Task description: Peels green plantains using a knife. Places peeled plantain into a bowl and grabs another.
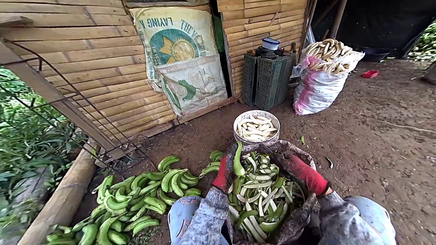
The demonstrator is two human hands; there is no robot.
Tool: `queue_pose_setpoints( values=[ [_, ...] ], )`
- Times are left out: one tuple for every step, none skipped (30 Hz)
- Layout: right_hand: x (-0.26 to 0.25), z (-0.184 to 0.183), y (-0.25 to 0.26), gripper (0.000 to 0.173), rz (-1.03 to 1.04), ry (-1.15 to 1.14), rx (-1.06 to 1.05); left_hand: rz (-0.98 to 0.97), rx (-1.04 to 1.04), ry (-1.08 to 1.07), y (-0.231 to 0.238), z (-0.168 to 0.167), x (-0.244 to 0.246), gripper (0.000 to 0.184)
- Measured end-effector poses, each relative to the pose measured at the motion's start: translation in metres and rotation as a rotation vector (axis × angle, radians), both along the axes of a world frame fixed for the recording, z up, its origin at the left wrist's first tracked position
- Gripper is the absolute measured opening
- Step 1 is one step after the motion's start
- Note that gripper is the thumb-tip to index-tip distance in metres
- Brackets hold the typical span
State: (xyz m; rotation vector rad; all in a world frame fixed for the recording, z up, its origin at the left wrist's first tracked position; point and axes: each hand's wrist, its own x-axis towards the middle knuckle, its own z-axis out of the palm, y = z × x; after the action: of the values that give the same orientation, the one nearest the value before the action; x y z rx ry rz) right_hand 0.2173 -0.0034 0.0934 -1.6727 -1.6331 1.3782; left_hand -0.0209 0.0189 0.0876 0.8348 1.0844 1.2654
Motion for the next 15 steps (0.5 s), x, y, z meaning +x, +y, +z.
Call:
queue_pose_setpoints(
  values=[
    [0.000,0.001,0.001,0.042,0.042,-0.069,-0.001,0.001,-0.013,-0.025,0.002,-0.001,-0.001,0.037],
    [-0.002,-0.003,0.000,0.042,0.077,-0.082,-0.007,0.017,-0.017,-0.019,0.004,-0.006,-0.002,0.039],
    [-0.005,-0.011,-0.003,0.043,0.092,-0.047,-0.007,0.032,-0.014,0.006,0.004,-0.011,-0.002,0.039],
    [-0.007,-0.017,-0.006,0.045,0.102,-0.030,0.018,0.040,-0.008,0.010,0.004,-0.017,0.000,0.040],
    [-0.008,-0.022,-0.007,0.045,0.116,-0.041,0.072,0.036,-0.007,-0.012,0.005,-0.023,0.002,0.040],
    [-0.011,-0.028,-0.008,0.042,0.115,-0.050,0.162,0.027,0.004,-0.035,0.005,-0.029,0.005,0.038],
    [-0.015,-0.035,-0.012,0.038,0.098,-0.022,0.261,0.020,0.026,-0.039,0.004,-0.035,0.008,0.037],
    [-0.019,-0.040,-0.016,0.033,0.087,0.035,0.368,0.012,0.060,-0.025,0.003,-0.038,0.011,0.036],
    [-0.024,-0.045,-0.018,0.031,0.098,0.103,0.467,0.007,0.100,-0.010,0.003,-0.041,0.014,0.035],
    [-0.027,-0.048,-0.021,0.031,0.134,0.136,0.533,0.003,0.136,-0.002,0.003,-0.042,0.017,0.034],
    [-0.030,-0.050,-0.022,0.032,0.182,0.105,0.564,-0.007,0.168,0.017,0.004,-0.043,0.018,0.034],
    [-0.033,-0.053,-0.021,0.033,0.211,0.023,0.574,-0.030,0.194,0.048,0.003,-0.043,0.017,0.034],
    [-0.034,-0.055,-0.019,0.037,0.212,-0.074,0.575,-0.058,0.201,0.082,0.000,-0.043,0.015,0.035],
    [-0.033,-0.056,-0.015,0.041,0.191,-0.182,0.578,-0.088,0.177,0.081,-0.004,-0.043,0.015,0.035],
    [-0.032,-0.056,-0.009,0.044,0.146,-0.274,0.612,-0.106,0.143,0.077,-0.009,-0.043,0.017,0.036]
  ],
)
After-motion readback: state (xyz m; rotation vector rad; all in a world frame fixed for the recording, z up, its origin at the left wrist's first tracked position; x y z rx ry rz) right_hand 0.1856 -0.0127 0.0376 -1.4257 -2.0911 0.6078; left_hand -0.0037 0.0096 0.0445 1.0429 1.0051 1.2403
